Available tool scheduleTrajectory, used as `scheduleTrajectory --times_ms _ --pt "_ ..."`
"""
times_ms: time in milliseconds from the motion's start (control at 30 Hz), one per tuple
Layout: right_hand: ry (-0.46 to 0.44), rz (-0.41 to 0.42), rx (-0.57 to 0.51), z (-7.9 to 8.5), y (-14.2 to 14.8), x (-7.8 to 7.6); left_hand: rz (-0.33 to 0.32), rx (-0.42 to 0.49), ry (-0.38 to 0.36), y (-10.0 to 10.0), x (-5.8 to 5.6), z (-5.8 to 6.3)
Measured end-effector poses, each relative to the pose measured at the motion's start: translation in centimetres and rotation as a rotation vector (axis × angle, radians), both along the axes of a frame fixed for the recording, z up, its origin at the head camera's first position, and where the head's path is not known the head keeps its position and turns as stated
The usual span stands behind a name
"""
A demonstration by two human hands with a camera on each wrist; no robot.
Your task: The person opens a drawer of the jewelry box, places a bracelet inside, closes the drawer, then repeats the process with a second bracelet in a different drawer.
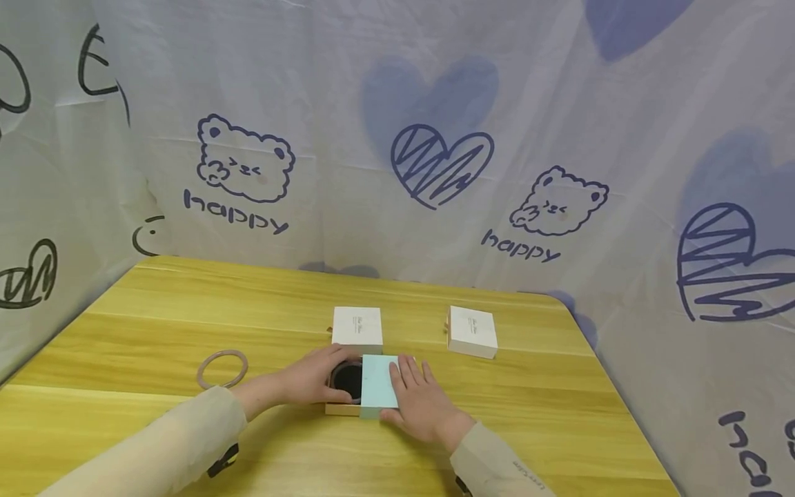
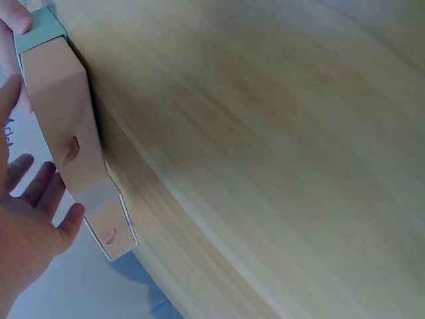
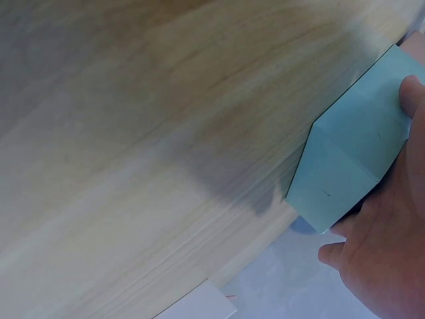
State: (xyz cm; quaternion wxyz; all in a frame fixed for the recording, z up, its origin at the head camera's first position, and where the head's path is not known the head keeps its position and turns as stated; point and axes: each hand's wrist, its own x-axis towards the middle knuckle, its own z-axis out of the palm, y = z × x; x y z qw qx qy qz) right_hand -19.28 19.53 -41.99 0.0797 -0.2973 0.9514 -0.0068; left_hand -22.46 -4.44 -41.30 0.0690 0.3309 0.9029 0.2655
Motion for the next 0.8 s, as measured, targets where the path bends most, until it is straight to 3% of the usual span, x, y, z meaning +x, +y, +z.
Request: scheduleTrajectory --times_ms 233,467,800 --pt "0.006 -0.002 -0.002 0.1 0.0 -0.1 0.043 -0.015 0.069 -1.4 0.3 0.1" --pt "0.005 -0.009 0.001 0.3 -0.2 0.1 0.114 -0.104 -0.039 -2.5 0.4 -0.3" --pt "0.005 -0.006 0.002 0.4 -0.2 0.2 0.074 -0.029 -0.070 -1.5 0.4 -0.6"
